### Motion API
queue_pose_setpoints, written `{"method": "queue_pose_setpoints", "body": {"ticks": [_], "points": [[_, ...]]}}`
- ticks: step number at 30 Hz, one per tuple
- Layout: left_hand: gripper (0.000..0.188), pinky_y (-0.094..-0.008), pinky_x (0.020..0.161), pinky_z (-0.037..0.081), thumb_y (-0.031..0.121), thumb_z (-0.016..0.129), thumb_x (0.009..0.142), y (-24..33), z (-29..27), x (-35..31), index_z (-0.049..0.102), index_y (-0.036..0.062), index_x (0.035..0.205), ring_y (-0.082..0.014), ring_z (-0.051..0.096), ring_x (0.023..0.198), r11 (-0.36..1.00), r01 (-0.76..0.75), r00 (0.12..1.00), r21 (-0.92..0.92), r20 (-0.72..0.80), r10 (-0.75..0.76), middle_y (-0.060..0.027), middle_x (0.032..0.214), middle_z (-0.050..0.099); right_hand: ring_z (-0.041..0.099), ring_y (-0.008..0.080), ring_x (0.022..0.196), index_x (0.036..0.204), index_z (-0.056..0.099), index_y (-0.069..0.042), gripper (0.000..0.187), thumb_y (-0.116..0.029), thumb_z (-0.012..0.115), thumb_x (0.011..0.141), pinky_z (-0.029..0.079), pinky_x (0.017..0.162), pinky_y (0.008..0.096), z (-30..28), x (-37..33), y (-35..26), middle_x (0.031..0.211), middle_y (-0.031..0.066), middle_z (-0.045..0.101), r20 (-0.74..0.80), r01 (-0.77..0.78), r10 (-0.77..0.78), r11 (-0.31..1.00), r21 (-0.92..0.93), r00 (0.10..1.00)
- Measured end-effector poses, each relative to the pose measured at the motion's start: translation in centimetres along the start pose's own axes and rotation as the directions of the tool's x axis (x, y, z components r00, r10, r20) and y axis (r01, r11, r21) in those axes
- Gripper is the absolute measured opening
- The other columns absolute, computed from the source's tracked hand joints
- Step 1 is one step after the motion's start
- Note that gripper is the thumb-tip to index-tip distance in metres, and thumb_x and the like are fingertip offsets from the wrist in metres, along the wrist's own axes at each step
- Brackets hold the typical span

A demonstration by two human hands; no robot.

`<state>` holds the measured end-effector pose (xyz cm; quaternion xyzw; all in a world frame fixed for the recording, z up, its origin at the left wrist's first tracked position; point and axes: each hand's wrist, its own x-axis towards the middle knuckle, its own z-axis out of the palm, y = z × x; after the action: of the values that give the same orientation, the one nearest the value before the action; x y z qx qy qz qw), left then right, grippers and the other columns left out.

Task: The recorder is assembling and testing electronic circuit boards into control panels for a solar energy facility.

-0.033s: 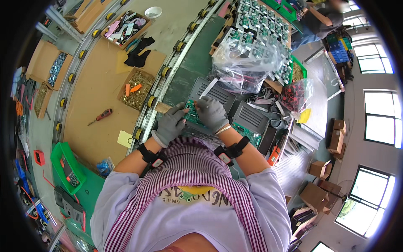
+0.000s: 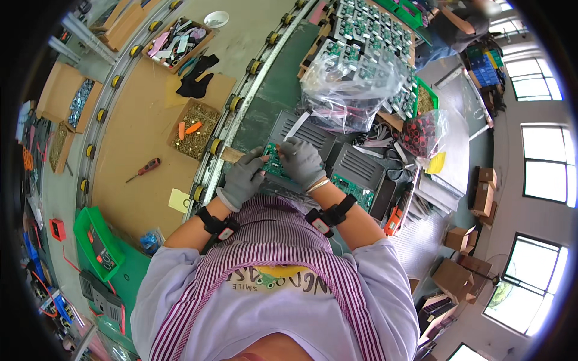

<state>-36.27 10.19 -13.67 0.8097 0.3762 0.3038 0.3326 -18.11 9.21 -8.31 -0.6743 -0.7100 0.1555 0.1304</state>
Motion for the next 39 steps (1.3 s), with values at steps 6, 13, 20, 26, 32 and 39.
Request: {"method": "queue_pose_setpoints", "body": {"ticks": [6, 13, 20, 26, 32, 39], "points": [[0.037, -0.0363, 0.083, 0.047, 0.014, 0.060, 0.079, 0.0, -0.4, 0.5, 0.055, 0.0081, 0.115, -0.0339, 0.055, 0.103, 0.998, -0.059, 0.996, 0.020, 0.067, 0.057, -0.0182, 0.122, 0.051, 0.061, 0.0297, 0.079, 0.088, 0.066, -0.012, 0.017, -0.022, 0.063, 0.075, 0.049, 0.069, 0.0394, -1.9, -0.8, 2.9, 0.082, 0.0087, 0.062, -0.143, 0.086, -0.060, 0.980, 0.179, 0.988], [0.035, -0.0436, 0.095, 0.036, 0.019, 0.057, 0.080, 2.9, -0.8, 0.8, 0.054, 0.0040, 0.111, -0.0367, 0.043, 0.115, 0.983, -0.040, 0.999, 0.179, 0.044, 0.032, -0.0165, 0.121, 0.049, 0.065, 0.0234, 0.075, 0.092, 0.069, -0.011, 0.021, -0.022, 0.061, 0.076, 0.048, 0.070, 0.0308, -11.0, -9.1, 24.3, 0.078, 0.0132, 0.066, -0.238, -0.640, 0.721, 0.689, 0.340, 0.651], [0.030, -0.0455, 0.095, 0.036, 0.019, 0.058, 0.077, 9.9, 2.3, 2.3, 0.057, 0.0061, 0.104, -0.0334, 0.045, 0.113, 0.906, -0.353, 0.921, 0.234, 0.258, 0.293, -0.0122, 0.117, 0.051, 0.060, 0.0330, 0.094, 0.101, 0.065, -0.013, 0.031, -0.025, 0.060, 0.073, 0.046, 0.083, 0.0381, -6.4, -10.4, 32.1, 0.096, 0.0168, 0.064, 0.037, -0.726, 0.729, 0.673, 0.141, 0.683], [0.043, -0.0435, 0.106, 0.023, 0.031, 0.059, 0.076, 13.9, 8.1, 4.5, 0.055, 0.0084, 0.112, -0.0290, 0.038, 0.121, 0.844, -0.483, 0.785, 0.232, 0.541, 0.301, -0.0106, 0.122, 0.049, 0.059, 0.0355, 0.091, 0.097, 0.060, -0.010, 0.027, -0.024, 0.058, 0.074, 0.047, 0.079, 0.0417, -5.2, -10.5, 32.2, 0.093, 0.0187, 0.063, -0.012, -0.691, 0.694, 0.718, 0.087, 0.720], [0.051, -0.0430, 0.111, 0.010, 0.040, 0.056, 0.077, 13.6, 10.2, 5.3, 0.053, 0.0130, 0.120, -0.0238, 0.033, 0.126, 0.745, -0.527, 0.735, 0.408, 0.659, 0.159, -0.0074, 0.128, 0.046, 0.052, 0.0064, 0.069, 0.101, 0.056, -0.003, 0.023, -0.002, 0.058, 0.078, 0.044, 0.063, 0.0202, -11.6, -13.4, 27.7, 0.074, -0.0005, 0.056, -0.208, -0.071, 0.659, 0.370, 0.926, 0.722], [0.064, -0.0437, 0.111, 0.013, 0.042, 0.064, 0.071, 12.6, 10.4, 4.7, 0.050, 0.0029, 0.120, -0.0285, 0.033, 0.126, 0.831, -0.415, 0.824, 0.372, 0.541, 0.169, -0.0106, 0.128, 0.045, 0.060, 0.0256, 0.077, 0.094, 0.062, -0.008, 0.024, -0.007, 0.061, 0.070, 0.049, 0.071, 0.0343, -8.7, -14.2, 16.0, 0.094, 0.0111, 0.060, -0.112, -0.120, 0.198, 0.867, 0.484, 0.974]]}}
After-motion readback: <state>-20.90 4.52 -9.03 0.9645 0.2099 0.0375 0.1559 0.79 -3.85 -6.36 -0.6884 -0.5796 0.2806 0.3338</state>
